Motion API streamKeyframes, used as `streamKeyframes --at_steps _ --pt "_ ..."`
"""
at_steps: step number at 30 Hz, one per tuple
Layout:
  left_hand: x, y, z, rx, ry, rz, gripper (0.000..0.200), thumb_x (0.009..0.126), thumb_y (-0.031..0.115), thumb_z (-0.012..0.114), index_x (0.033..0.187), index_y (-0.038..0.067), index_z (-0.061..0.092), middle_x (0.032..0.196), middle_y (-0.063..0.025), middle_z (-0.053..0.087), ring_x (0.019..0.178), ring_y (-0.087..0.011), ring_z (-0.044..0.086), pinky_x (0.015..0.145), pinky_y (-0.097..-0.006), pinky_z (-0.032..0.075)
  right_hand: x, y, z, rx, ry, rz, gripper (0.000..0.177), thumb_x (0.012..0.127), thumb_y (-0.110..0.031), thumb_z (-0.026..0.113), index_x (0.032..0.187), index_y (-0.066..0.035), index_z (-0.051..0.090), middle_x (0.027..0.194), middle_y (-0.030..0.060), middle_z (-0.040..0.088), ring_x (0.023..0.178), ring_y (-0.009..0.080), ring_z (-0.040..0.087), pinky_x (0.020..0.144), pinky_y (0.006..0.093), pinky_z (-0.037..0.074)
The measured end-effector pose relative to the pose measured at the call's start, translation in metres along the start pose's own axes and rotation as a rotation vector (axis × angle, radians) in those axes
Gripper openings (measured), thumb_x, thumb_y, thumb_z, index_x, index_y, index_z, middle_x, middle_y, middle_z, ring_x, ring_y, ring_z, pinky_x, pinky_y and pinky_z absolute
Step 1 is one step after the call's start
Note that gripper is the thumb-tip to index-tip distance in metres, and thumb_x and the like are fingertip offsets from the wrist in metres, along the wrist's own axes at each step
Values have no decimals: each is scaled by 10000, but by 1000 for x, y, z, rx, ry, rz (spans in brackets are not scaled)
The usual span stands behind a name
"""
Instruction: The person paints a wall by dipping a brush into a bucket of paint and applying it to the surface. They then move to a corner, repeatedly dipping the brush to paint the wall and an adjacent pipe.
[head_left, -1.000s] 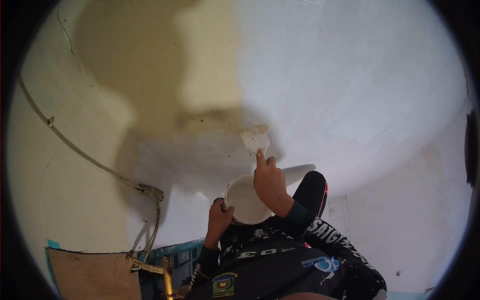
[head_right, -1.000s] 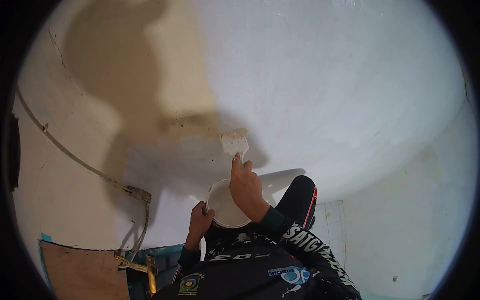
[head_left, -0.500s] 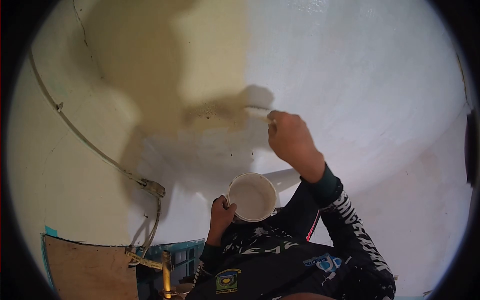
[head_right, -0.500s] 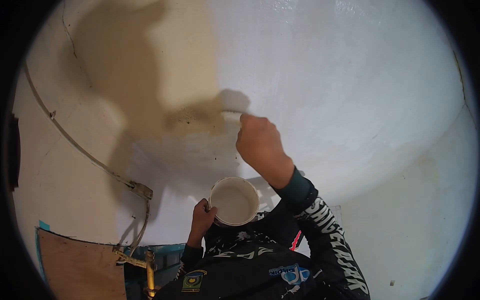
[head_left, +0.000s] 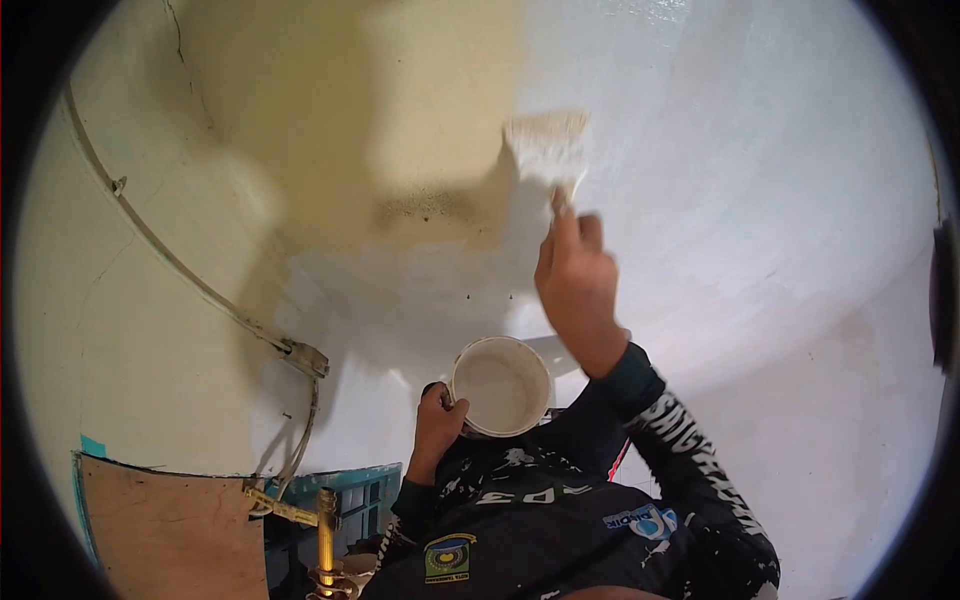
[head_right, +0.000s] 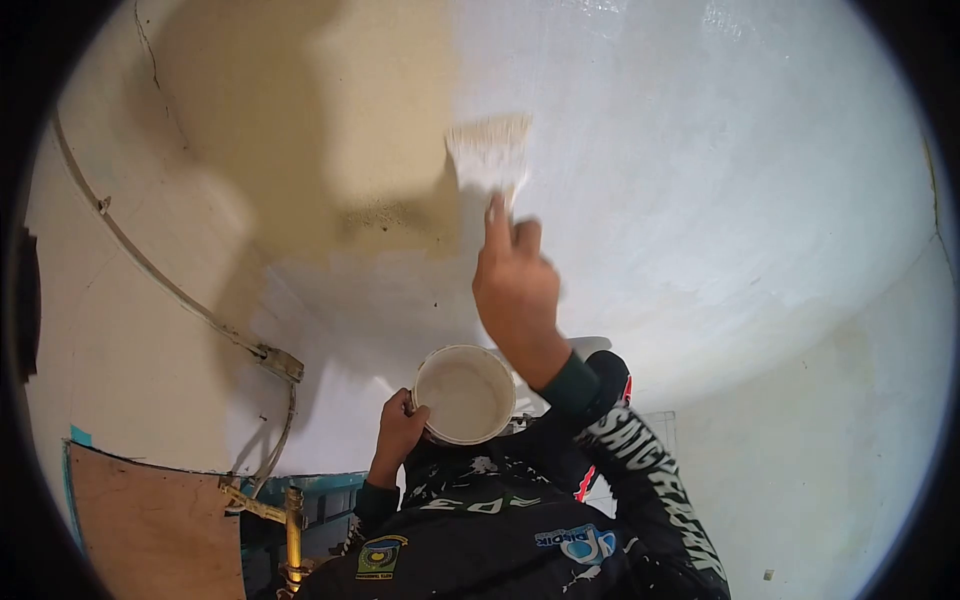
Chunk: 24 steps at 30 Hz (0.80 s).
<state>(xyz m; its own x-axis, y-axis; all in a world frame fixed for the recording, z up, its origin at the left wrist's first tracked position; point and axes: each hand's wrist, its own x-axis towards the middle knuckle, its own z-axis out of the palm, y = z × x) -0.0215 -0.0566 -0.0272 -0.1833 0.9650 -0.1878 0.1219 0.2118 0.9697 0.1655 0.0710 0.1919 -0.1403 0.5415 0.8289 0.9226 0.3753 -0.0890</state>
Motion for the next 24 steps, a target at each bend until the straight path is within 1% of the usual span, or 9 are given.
streamKeyframes --at_steps 2,6,8,10,11,13,17,19,24 --pt "1 -6 -2 4 8 8 199 823 75 643 757 13 465 666 -29 467 525 -131 547 436 -307 506 -39 -3 19 59 -200 110 566 874 -45 605 1424 -4 484 975 181 533 580 283 617 515 361 529" --pt "8 -31 -9 89 10 49 213 822 80 643 749 14 455 670 -26 451 547 -125 520 450 -316 520 -95 -10 35 126 -425 209 597 873 -32 593 1447 11 436 973 198 539 621 330 640 545 394 546" --pt "-2 -3 -8 29 -1 -22 199 815 89 649 764 7 474 668 -31 455 558 -130 516 474 -318 507 -112 -10 37 136 -532 255 599 875 -29 585 1451 13 425 974 208 546 648 349 656 556 406 551" --pt "-4 12 -5 -29 -22 -78 190 809 97 654 780 -1 494 667 -36 459 568 -135 511 499 -319 494 -122 -8 37 208 -649 361 428 888 -55 578 1309 5 524 953 251 589 691 435 645 613 508 542" --pt "-4 13 -4 -34 -20 -91 188 801 107 660 795 -7 511 665 -42 462 588 -144 513 527 -324 477 -125 -5 37 202 -632 369 428 888 -55 578 1309 5 524 953 251 589 691 435 645 613 508 542" --pt "-2 8 -2 -36 -25 -87 190 794 117 666 810 -14 529 662 -47 464 608 -152 514 555 -330 460 -128 8 35 239 -753 409 304 879 -82 582 1171 0 554 887 275 633 746 471 649 689 559 531" --pt "10 -20 -2 101 0 9 203 778 124 676 799 -20 535 651 -59 470 615 -164 485 571 -345 422 -115 34 27 300 -754 412 245 868 -104 584 1096 -20 558 812 277 652 804 485 649 734 589 514" --pt "10 -14 1 98 11 13 230 772 121 679 748 -14 494 635 -66 461 599 -166 443 559 -353 399 -84 40 8 161 -653 425 244 866 -109 584 1099 -39 581 792 261 658 822 482 651 734 585 512" --pt "15 -17 2 107 -11 13 262 774 119 679 720 -2 453 629 -76 462 590 -169 449 551 -364 405 18 47 -68 170 -352 308 158 876 -68 613 1018 -10 652 740 256 646 740 463 641 687 531 515"
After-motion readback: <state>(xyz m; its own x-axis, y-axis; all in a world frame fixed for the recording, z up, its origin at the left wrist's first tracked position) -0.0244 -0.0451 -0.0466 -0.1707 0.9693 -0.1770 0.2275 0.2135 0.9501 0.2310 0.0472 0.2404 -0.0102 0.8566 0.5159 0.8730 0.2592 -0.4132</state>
